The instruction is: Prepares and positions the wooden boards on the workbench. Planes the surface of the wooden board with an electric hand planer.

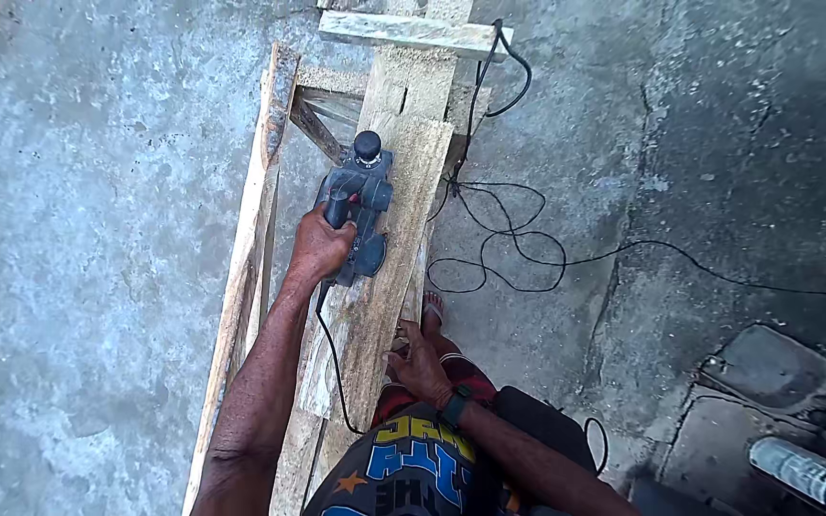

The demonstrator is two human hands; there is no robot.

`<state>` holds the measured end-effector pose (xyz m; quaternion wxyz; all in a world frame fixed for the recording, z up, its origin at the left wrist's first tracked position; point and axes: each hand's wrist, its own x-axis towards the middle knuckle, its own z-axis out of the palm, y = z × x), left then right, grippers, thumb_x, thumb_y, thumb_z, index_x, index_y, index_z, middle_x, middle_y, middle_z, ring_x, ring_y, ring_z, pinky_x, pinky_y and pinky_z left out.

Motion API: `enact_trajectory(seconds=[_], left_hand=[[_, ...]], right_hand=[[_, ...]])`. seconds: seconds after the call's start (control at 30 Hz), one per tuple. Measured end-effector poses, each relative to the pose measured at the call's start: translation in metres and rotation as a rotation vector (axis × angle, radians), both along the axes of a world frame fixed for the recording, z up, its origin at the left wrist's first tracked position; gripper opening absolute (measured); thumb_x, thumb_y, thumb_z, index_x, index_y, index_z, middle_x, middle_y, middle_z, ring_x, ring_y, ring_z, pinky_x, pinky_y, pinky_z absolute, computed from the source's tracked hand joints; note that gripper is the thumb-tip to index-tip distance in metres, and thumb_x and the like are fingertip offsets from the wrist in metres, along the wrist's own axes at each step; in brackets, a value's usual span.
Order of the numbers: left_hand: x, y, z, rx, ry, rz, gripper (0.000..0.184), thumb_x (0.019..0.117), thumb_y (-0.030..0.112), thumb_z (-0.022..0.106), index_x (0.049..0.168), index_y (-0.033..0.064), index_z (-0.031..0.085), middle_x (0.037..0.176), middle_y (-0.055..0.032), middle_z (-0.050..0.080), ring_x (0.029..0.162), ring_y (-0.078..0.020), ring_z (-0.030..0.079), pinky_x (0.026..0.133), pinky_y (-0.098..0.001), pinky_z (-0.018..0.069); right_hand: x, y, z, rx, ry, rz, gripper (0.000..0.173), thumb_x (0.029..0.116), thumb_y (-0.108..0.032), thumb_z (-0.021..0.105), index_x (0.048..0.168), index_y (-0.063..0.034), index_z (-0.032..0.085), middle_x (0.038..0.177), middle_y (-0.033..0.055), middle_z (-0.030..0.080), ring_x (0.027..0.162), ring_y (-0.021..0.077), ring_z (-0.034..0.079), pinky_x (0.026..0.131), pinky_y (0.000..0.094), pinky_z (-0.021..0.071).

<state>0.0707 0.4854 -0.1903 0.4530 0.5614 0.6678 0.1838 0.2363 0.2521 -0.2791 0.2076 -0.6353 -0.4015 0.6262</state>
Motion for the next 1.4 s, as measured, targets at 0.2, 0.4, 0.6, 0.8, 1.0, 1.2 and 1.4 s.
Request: enact_trajectory(seconds=[0.2,0.4,0.6,0.8,1.0,1.2,1.4], left_hand=[[0.010,0.037,0.001,0.026,-0.059,0.036,0.019,0.0892,0.018,0.066,0.104,0.0071,0.065,0.073,-0.0062,0.064,0.052,-0.0170,0.060,0.051,-0.0370,0.0554],[-0.024,0.016,0.036,0.072,-0.028,0.037,0.022,0.0886,0.018,0.066,0.107,0.0068,0.065,0.073,-0.0055,0.064,0.052,-0.0168,0.060,0.051,-0.0364,0.0547],[-0.092,-0.080,0.077,0.050,0.016,0.077,0.023,0.0910,0.020,0.066,0.112,0.0111,0.067,0.072,-0.0062,0.065,0.050,-0.0171,0.059,0.047,-0.0351,0.0530],[-0.145,-0.194,0.083,0.037,0.002,0.270,0.028,0.0832,0.025,0.066,0.106,0.0084,0.068,0.067,-0.0019,0.065,0.050,-0.0151,0.062,0.048,-0.0342,0.0562],[-0.167,-0.283,0.069,0.052,-0.113,0.434,0.028,0.0820,0.018,0.066,0.108,0.0060,0.066,0.064,0.0007,0.063,0.046,-0.0127,0.058,0.045,-0.0301,0.0539],[-0.173,-0.330,0.044,-0.012,-0.108,0.478,0.026,0.0823,0.016,0.066,0.107,0.0065,0.066,0.065,0.0008,0.063,0.047,-0.0123,0.058,0.046,-0.0307,0.0540],[-0.171,-0.345,0.030,-0.071,-0.044,0.358,0.028,0.0841,0.019,0.067,0.110,0.0089,0.067,0.075,0.0012,0.066,0.052,-0.0103,0.061,0.050,-0.0296,0.0554]], right_hand=[[0.000,0.003,0.003,-0.020,-0.025,0.033,0.066,0.0877,-0.011,0.076,0.144,-0.0054,0.043,0.126,0.0101,0.064,0.080,0.0147,0.072,0.075,0.0322,0.0629],[-0.003,0.003,0.004,0.049,-0.166,0.015,0.079,0.0812,-0.012,0.082,0.150,-0.0042,0.042,0.142,0.0164,0.054,0.096,0.0205,0.071,0.081,0.0357,0.0629],[0.000,0.011,0.002,0.704,-0.648,0.363,0.077,0.0935,-0.035,0.063,0.157,0.0000,0.038,0.164,0.0204,0.034,0.154,0.0432,0.025,0.126,0.0590,0.0183],[-0.022,0.085,-0.013,0.784,-0.675,0.841,0.065,0.1087,-0.053,0.028,0.160,-0.0141,0.038,0.168,0.0079,0.031,0.158,0.0314,0.020,0.128,0.0558,0.0128],[-0.019,0.183,-0.026,0.838,-0.887,0.678,0.072,0.1030,-0.065,0.032,0.160,-0.0213,0.039,0.168,0.0043,0.031,0.157,0.0365,0.021,0.124,0.0662,0.0112],[0.005,0.160,-0.028,0.547,-0.980,0.107,0.080,0.1048,-0.060,0.030,0.164,-0.0058,0.022,0.172,0.0146,0.016,0.158,0.0386,0.014,0.125,0.0622,0.0130],[-0.006,0.080,-0.039,0.562,-0.608,-0.101,0.064,0.1115,-0.030,0.030,0.164,-0.0011,0.010,0.169,0.0223,0.021,0.155,0.0319,0.028,0.126,0.0448,0.0262]])
